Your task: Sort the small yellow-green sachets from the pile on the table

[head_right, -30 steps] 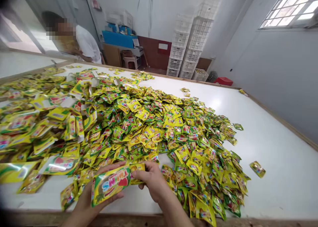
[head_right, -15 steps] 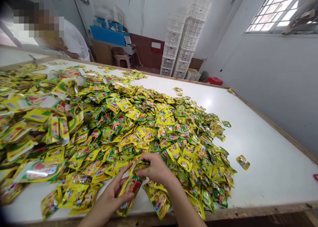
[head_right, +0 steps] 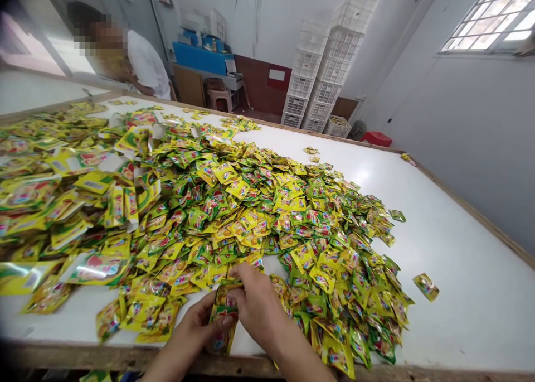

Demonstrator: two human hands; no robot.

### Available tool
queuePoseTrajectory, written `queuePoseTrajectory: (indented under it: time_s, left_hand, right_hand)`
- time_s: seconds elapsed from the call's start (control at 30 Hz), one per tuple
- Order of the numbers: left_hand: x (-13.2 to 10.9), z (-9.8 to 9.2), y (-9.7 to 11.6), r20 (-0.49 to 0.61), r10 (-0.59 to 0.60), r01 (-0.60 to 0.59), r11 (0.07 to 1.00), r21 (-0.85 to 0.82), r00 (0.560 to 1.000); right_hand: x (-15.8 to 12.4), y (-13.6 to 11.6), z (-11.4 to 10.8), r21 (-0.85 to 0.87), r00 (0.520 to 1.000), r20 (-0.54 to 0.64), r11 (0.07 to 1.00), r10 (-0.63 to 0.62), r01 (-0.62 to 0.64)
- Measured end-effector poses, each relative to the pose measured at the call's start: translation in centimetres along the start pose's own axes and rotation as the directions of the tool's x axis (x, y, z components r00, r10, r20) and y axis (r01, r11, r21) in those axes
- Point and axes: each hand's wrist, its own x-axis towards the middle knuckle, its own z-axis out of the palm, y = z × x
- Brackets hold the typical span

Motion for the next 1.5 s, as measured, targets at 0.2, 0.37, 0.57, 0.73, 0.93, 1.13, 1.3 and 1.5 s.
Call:
queuePoseTrajectory:
  time_s: [0.2, 0.37, 0.57, 0.73, 0.93, 1.13, 1.3, 1.5]
  left_hand:
    - [-0.3, 0.1, 1.1, 0.008, 0.028, -0.028, 0.999, -0.019, 1.0]
    - [-0.6, -0.1, 0.8, -0.017, 0.051, -0.05, 0.998, 0.023, 0.999]
    - [-1.3, -0.4, 1.2, -0.067, -0.001, -0.002, 0.999, -0.039, 0.998]
    - [-1.9, -0.7, 2.2, 0.034, -0.136, 0.14, 0.954, -0.266, 0.99]
    - [-1.8, -0.1, 3.1, -0.064, -0.174, 0.154, 0.959, -0.236, 0.983]
    - [-1.8, -1.2, 2.4, -0.249, -0.035, 0.043, 0.999, 0.027, 0.968]
    - [-1.1, -1.2, 1.4, -0.314, 0.083, -0.039, 0.989, 0.145, 0.946]
    - [-1.0, -2.5, 0.8, -0.095, 0.384, -0.311, 0.849, 0.428, 0.918]
  right_hand:
    - [-0.6, 0.4, 0.8, -0.004, 0.994, -0.019, 0.994, -0.108, 0.108]
    - [-1.3, -0.1, 1.0, -0.097, 0.982, -0.023, 0.978, -0.188, 0.185]
    - [-2.7, 0.9, 1.6, 0.191, 0.991, -0.128, 0.982, 0.037, -0.012]
    - [-3.7, 1.6, 2.7, 0.751, 0.893, 0.219, 0.516, 0.392, -0.411]
    - [-3.6, 0.5, 4.1, 0.814, 0.851, 0.219, 0.392, 0.477, -0.429]
    - [-3.0, 0.7, 3.6, 0.634, 0.969, -0.007, 0.75, 0.248, -0.188]
    - [-2.7, 1.3, 4.3, 0.645, 0.939, -0.015, 0.72, 0.345, -0.254]
    - [-3.4, 1.1, 3.9, 0.48, 0.976, -0.176, 0.877, 0.131, -0.031]
